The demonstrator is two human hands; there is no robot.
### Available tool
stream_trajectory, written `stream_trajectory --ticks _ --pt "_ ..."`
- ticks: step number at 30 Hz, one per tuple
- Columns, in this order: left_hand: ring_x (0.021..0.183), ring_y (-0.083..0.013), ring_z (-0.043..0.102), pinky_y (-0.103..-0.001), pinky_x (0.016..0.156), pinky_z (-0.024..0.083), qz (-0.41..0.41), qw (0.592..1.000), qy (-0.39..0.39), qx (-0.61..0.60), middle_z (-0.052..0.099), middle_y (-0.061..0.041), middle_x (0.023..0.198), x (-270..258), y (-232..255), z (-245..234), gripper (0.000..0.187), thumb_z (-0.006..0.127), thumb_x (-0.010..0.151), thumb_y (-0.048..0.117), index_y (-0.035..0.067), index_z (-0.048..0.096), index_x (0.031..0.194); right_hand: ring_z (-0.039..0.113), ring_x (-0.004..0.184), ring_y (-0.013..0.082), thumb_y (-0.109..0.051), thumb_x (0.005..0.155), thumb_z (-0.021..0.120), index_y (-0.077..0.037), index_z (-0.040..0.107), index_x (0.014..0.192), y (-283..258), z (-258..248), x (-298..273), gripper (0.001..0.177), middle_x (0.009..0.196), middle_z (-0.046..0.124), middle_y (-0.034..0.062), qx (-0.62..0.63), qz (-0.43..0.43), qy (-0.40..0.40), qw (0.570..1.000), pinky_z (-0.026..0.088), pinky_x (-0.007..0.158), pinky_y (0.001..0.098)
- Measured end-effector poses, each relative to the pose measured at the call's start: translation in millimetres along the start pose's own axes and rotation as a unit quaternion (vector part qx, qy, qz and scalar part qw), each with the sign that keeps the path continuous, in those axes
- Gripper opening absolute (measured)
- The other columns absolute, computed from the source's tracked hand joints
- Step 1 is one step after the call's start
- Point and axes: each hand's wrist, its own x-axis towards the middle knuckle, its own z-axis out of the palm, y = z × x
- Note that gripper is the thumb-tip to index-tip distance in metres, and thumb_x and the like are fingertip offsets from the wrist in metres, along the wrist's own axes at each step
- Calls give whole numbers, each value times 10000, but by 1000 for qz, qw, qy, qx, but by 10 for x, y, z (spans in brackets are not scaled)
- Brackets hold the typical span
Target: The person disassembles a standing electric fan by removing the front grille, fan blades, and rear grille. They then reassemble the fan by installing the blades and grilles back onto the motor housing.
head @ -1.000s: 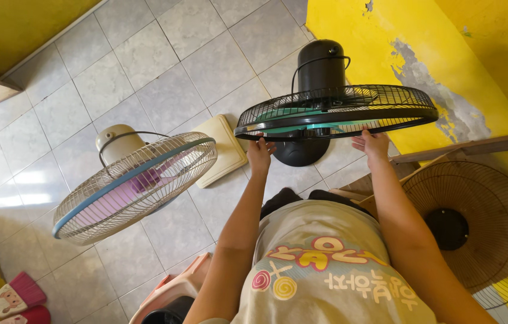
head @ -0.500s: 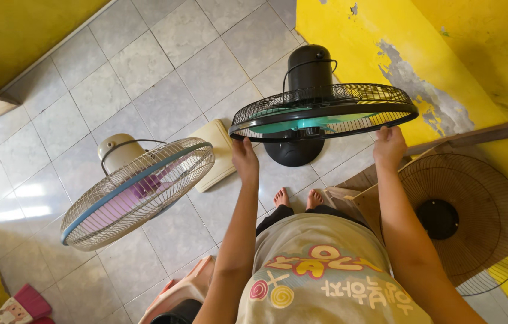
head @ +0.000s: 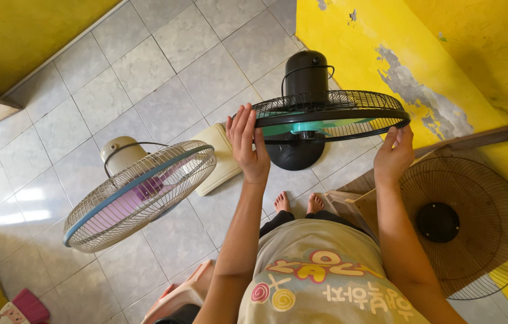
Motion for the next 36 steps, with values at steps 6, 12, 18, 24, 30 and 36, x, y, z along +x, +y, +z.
stream_trajectory --ticks 6,12,18,24,30,36 --pt "1367 -277 594 -485 1258 347 -8 1000 -23 -13 672 -88 1362 87 86 -7 243 599 1004 -43 58 661 1217 612 1344 389 90 1031 515 59 541 1428 -689 -128 164 400 1425 623 246 -81 -161 34 983 468 1144 451" --pt "1340 -270 619 -483 1244 358 -17 1000 -4 -23 687 -78 1334 100 126 80 238 589 1015 -42 61 663 1217 642 1366 338 172 985 503 -11 642 1294 -1198 67 357 385 1365 670 168 5 -245 -15 969 330 1250 497" --pt "1322 -281 619 -481 1212 398 12 999 -27 -21 673 -94 1341 141 3 -80 250 628 1012 -23 46 652 1250 508 1169 361 -77 983 879 9 570 1307 -1061 -160 343 456 1208 490 231 -121 -217 33 968 512 1012 417" --pt "1327 -296 619 -508 1226 413 21 999 -12 -37 670 -112 1343 62 -47 -69 271 602 1007 -59 26 643 1261 538 747 229 -186 953 926 -11 576 1151 -262 -328 111 438 841 538 100 -200 33 2 979 474 705 436" --pt "1314 -296 618 -518 1221 417 17 999 -23 -39 662 -129 1341 74 -65 -72 306 633 986 -66 26 635 1277 681 834 91 -106 961 816 -22 579 1206 704 -259 -45 352 1005 672 57 88 115 -43 988 614 647 257" --pt "1291 -367 594 -515 1167 460 56 998 -12 5 627 -191 1355 69 85 -141 344 667 919 -84 -9 663 1254 653 715 106 -254 956 789 -32 487 1188 1433 194 -330 440 933 661 86 67 349 -57 933 570 531 275"
